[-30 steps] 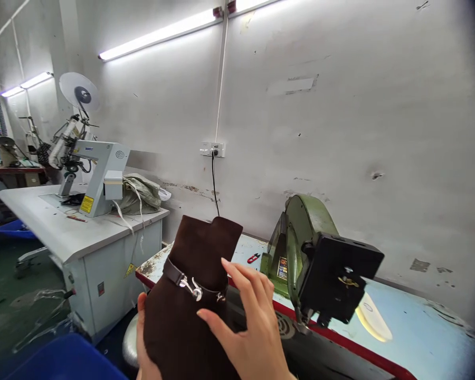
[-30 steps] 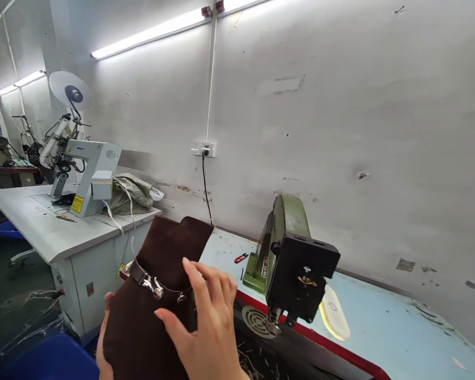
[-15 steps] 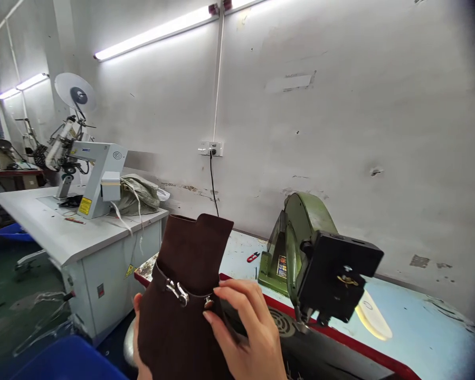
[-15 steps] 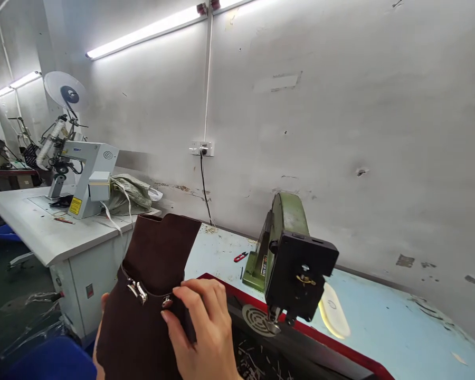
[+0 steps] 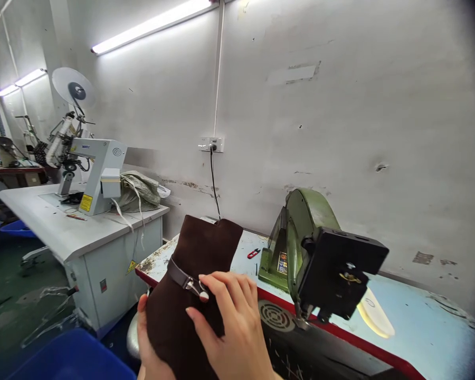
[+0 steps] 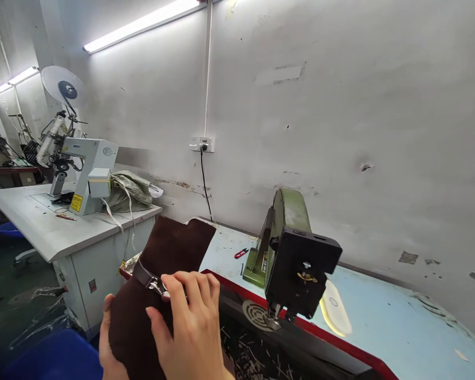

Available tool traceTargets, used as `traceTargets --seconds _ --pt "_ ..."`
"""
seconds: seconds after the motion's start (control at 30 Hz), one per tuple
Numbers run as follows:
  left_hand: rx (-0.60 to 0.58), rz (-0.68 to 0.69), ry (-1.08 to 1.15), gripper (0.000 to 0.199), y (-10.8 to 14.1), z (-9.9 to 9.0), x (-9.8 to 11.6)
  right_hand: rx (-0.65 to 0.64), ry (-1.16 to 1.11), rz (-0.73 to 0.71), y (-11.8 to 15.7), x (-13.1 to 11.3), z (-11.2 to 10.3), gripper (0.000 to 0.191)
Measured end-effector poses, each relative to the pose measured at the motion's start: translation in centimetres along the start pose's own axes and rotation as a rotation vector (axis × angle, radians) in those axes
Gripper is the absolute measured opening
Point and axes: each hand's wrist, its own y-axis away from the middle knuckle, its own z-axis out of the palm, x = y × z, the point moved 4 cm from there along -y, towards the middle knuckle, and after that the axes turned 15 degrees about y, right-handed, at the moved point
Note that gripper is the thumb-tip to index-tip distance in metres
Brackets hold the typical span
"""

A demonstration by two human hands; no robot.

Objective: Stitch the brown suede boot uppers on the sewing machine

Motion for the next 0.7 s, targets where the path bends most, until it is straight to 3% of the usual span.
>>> traceTargets --seconds 0.1,0.2,0.27,0.33,0.43,0.47,0.6,0.7 --pt "-0.054 -0.013 0.013 0.060 -0.1 -0.1 -0.1 -0.137 -0.051 0.145 -0.8 0.2 1.0 0.034" --pt "-0.045 -0.028 0.014 0.058 -0.1 -0.3 0.0 -0.388 -0.184 0.253 -1.6 0.4 1.6 0.030" --pt "-0.009 -0.038 0.015 0.059 0.0 -0.5 0.2 -0.524 -0.251 0.272 -1.8 0.5 1.6 0.030" --pt "0.026 -0.037 0.019 0.058 0.2 -0.7 0.5 -0.568 -0.302 0.249 -1.6 0.7 1.5 0.036" --pt "0.067 -0.014 0.031 0.057 0.6 -1.0 1.0 -0.462 -0.328 0.195 -0.8 1.2 1.1 0.071" --pt "0.080 -0.005 0.035 0.057 0.7 -1.2 1.1 -0.398 -0.312 0.170 -0.5 1.3 0.9 0.075" --pt "0.111 0.027 0.056 0.054 0.7 -1.5 1.1 -0.174 -0.148 -0.026 0.3 0.3 0.5 0.034" --pt "0.112 0.040 0.080 0.049 0.6 -1.7 0.6 -0.050 0.008 -0.133 0.7 -1.5 1.2 0.025"
